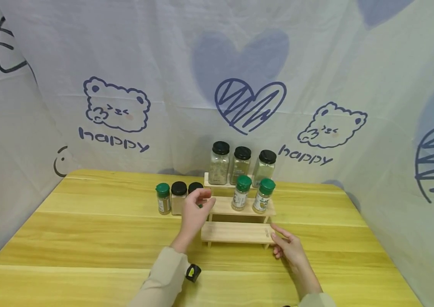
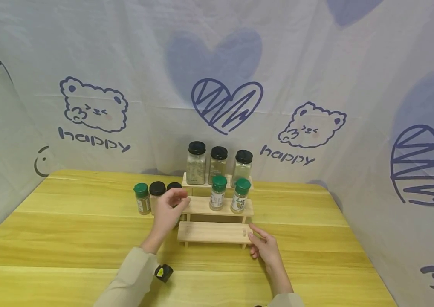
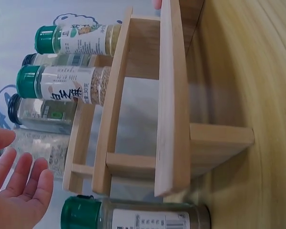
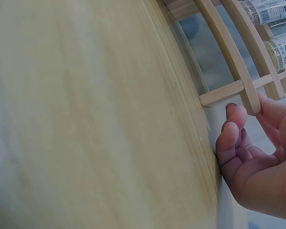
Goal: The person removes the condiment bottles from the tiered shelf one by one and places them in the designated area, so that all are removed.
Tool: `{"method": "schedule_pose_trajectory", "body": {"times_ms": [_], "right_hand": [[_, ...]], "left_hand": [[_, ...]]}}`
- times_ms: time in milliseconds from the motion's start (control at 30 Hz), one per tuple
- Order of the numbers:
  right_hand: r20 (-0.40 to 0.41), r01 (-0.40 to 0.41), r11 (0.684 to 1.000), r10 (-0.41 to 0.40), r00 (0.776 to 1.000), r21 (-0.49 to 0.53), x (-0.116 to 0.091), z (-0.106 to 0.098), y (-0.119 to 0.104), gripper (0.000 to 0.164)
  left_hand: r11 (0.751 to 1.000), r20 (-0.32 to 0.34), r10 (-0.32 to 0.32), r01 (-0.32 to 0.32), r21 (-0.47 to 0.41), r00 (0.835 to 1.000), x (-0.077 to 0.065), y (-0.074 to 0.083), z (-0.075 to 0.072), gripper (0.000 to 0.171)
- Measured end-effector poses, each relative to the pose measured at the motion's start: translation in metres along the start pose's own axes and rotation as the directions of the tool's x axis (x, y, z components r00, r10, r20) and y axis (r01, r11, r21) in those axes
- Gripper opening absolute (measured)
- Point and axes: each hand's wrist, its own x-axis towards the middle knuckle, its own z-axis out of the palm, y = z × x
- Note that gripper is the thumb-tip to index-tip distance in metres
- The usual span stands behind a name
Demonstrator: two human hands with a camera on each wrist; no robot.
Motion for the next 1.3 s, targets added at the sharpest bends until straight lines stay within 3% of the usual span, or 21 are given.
{"method": "schedule_pose_trajectory", "body": {"times_ms": [233,467,733,967,1033,1200,1300], "right_hand": [[-0.003,-0.002,1.000,0.002,1.000,0.000,0.000,0.000,0.000,0.040],[-0.009,0.003,1.000,-0.003,1.000,-0.007,0.000,0.000,0.000,0.039],[-0.011,0.001,1.000,-0.001,1.000,-0.008,0.002,0.000,0.002,0.039],[-0.010,0.002,1.000,-0.002,1.000,-0.017,0.002,0.000,0.002,0.040],[-0.009,0.004,1.000,-0.004,1.000,-0.016,0.001,0.000,0.001,0.040],[-0.008,0.005,1.000,-0.005,1.000,-0.012,0.000,0.001,-0.001,0.040],[-0.006,0.005,1.000,-0.005,1.000,-0.010,0.000,0.001,-0.001,0.041]], "left_hand": [[0.999,0.027,-0.039,0.040,-0.023,0.999,0.005,0.005,0.008,0.022],[0.998,0.063,-0.047,0.050,-0.047,0.997,0.006,0.029,0.010,0.026],[0.995,0.108,-0.100,0.102,-0.010,0.989,0.012,0.007,0.020,0.036],[0.990,0.136,-0.138,0.140,-0.002,0.981,0.015,0.008,0.028,0.042],[0.989,0.150,-0.147,0.150,-0.012,0.978,0.014,0.019,0.028,0.041],[0.990,0.170,-0.138,0.142,-0.013,0.976,0.015,0.018,0.032,0.043],[0.993,0.173,-0.119,0.119,0.008,0.978,0.017,0.007,0.036,0.044]]}}
